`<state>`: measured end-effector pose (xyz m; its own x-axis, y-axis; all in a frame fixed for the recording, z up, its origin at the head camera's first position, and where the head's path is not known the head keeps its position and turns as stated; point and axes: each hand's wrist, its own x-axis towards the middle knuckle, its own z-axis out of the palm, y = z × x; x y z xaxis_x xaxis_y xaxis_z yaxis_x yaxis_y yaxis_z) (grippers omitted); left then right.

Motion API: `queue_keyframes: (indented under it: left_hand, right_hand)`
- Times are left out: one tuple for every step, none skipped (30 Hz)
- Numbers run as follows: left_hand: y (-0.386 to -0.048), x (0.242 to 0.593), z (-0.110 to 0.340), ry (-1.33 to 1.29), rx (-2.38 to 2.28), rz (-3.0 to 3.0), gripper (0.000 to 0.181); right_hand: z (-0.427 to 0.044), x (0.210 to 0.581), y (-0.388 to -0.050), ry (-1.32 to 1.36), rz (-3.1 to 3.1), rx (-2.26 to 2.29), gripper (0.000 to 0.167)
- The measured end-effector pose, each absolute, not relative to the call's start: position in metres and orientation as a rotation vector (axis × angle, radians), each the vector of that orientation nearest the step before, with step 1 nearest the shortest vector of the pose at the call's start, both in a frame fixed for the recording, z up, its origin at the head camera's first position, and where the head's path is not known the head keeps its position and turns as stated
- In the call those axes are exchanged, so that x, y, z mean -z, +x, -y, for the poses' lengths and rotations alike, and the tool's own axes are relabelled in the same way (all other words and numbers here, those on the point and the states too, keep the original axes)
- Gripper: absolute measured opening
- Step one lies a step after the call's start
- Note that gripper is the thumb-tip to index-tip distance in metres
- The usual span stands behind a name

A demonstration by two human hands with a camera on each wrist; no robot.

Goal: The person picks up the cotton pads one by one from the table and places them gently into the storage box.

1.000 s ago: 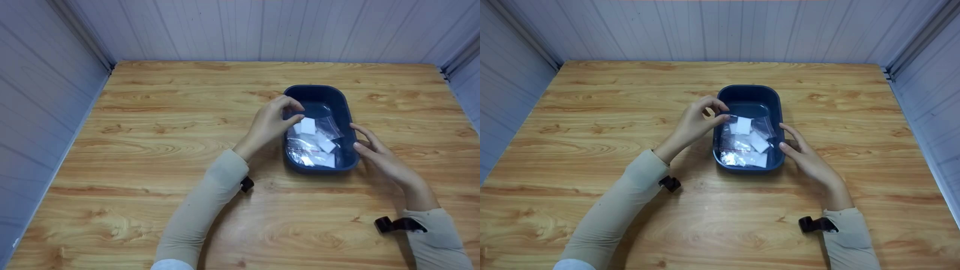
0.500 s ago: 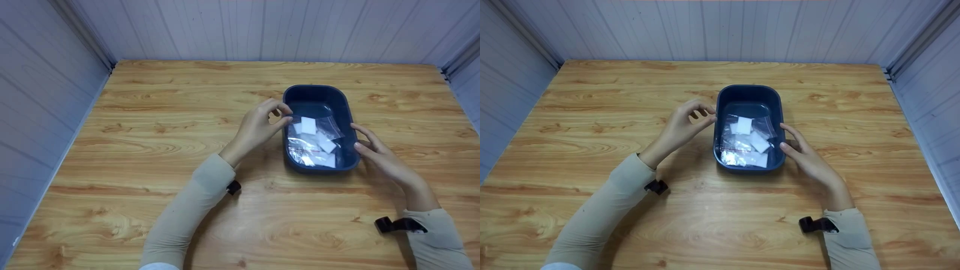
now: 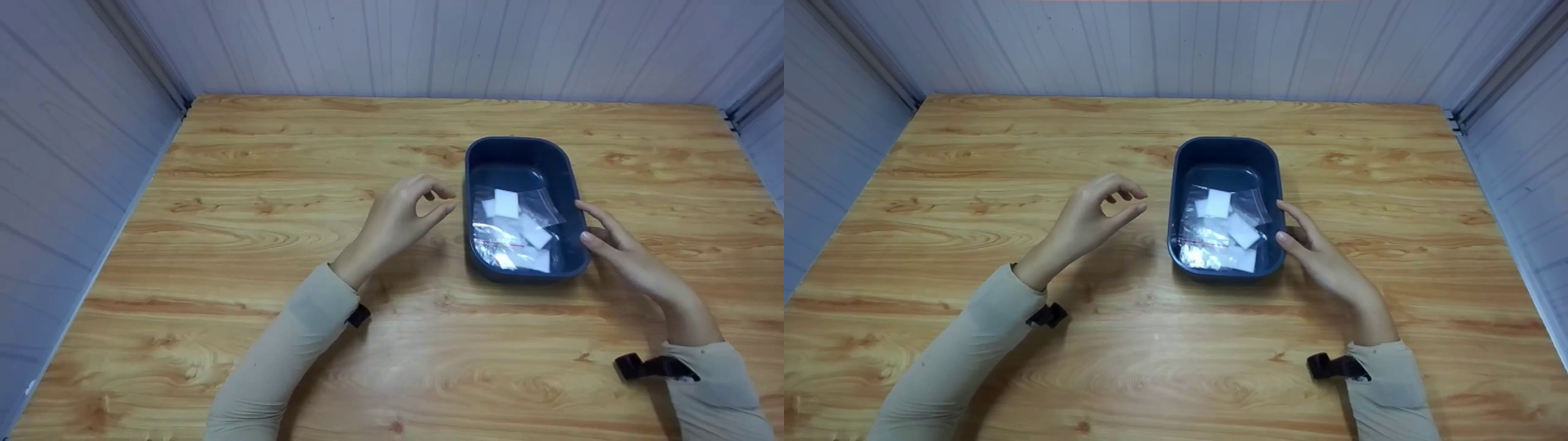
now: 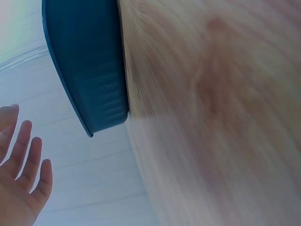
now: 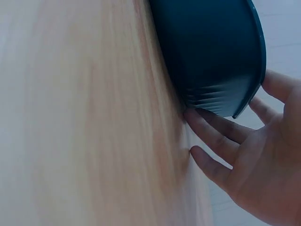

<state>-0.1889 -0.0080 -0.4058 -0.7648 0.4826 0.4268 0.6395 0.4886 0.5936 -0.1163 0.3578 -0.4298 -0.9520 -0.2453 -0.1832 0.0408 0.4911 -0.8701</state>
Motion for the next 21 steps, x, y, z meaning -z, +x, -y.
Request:
queue_keyframes:
  left_hand:
    - [-0.188, 0.406, 0.01, -0.966, 1.127, 2.54, 0.017]
    - [-0.187, 0.405, 0.013, -0.962, 1.117, 2.554, 0.017]
    - [-0.186, 0.405, 0.016, -0.957, 1.104, 2.571, 0.017]
    - [-0.185, 0.404, 0.018, -0.95, 1.092, 2.591, 0.018]
    - [-0.184, 0.404, 0.021, -0.942, 1.082, 2.613, 0.019]
    - [-0.183, 0.403, 0.024, -0.929, 1.073, 2.638, 0.02]
    - [-0.182, 0.402, 0.027, -0.915, 1.061, 2.664, 0.021]
    - [-0.181, 0.402, 0.03, -0.9, 1.053, 2.687, 0.023]
    - [-0.18, 0.402, 0.033, -0.885, 1.047, 2.707, 0.024]
    - [-0.18, 0.401, 0.036, -0.868, 1.043, 2.724, 0.025]
    - [-0.179, 0.401, 0.039, -0.851, 1.039, 2.739, 0.025]
    - [-0.178, 0.402, 0.042, -0.833, 1.035, 2.751, 0.025]
    - [-0.177, 0.401, 0.044, -0.819, 1.033, 2.761, 0.026]
    - [-0.176, 0.401, 0.047, -0.81, 1.033, 2.767, 0.026]
    - [-0.175, 0.401, 0.049, -0.804, 1.037, 2.771, 0.026]
    - [-0.174, 0.402, 0.051, -0.8, 1.035, 2.774, 0.026]
    - [-0.173, 0.402, 0.052, -0.8, 1.033, 2.776, 0.027]
    - [-0.172, 0.401, 0.054, -0.8, 1.031, 2.777, 0.027]
    - [-0.171, 0.401, 0.055, -0.8, 1.03, 2.778, 0.028]
    - [-0.17, 0.401, 0.056, -0.8, 1.025, 2.778, 0.028]
    - [-0.17, 0.402, 0.058, -0.795, 1.018, 2.782, 0.029]
  right_hand:
    - [-0.358, 0.43, -0.116, -0.18, -2.468, 1.437, 0.057]
    - [-0.358, 0.43, -0.117, -0.185, -2.478, 1.431, 0.057]
    - [-0.358, 0.43, -0.117, -0.192, -2.487, 1.427, 0.057]
    - [-0.358, 0.43, -0.117, -0.197, -2.503, 1.416, 0.057]
    - [-0.358, 0.43, -0.117, -0.201, -2.518, 1.41, 0.057]
    - [-0.358, 0.43, -0.118, -0.208, -2.534, 1.405, 0.057]
    - [-0.357, 0.43, -0.118, -0.215, -2.549, 1.406, 0.057]
    - [-0.357, 0.43, -0.118, -0.227, -2.557, 1.414, 0.056]
    - [-0.357, 0.431, -0.118, -0.239, -2.564, 1.423, 0.056]
    - [-0.357, 0.43, -0.118, -0.247, -2.57, 1.429, 0.056]
    - [-0.357, 0.43, -0.118, -0.255, -2.573, 1.438, 0.056]
    - [-0.357, 0.429, -0.118, -0.259, -2.576, 1.441, 0.056]
    - [-0.356, 0.429, -0.119, -0.263, -2.578, 1.446, 0.056]
    - [-0.357, 0.428, -0.119, -0.267, -2.583, 1.444, 0.056]
    - [-0.357, 0.427, -0.119, -0.268, -2.59, 1.441, 0.056]
    - [-0.357, 0.426, -0.119, -0.269, -2.597, 1.44, 0.055]
    - [-0.358, 0.426, -0.119, -0.271, -2.607, 1.439, 0.055]
    - [-0.358, 0.425, -0.119, -0.272, -2.615, 1.439, 0.054]
    - [-0.359, 0.424, -0.119, -0.276, -2.621, 1.44, 0.053]
    - [-0.359, 0.423, -0.119, -0.272, -2.63, 1.434, 0.053]
    - [-0.36, 0.422, -0.119, -0.264, -2.637, 1.427, 0.053]
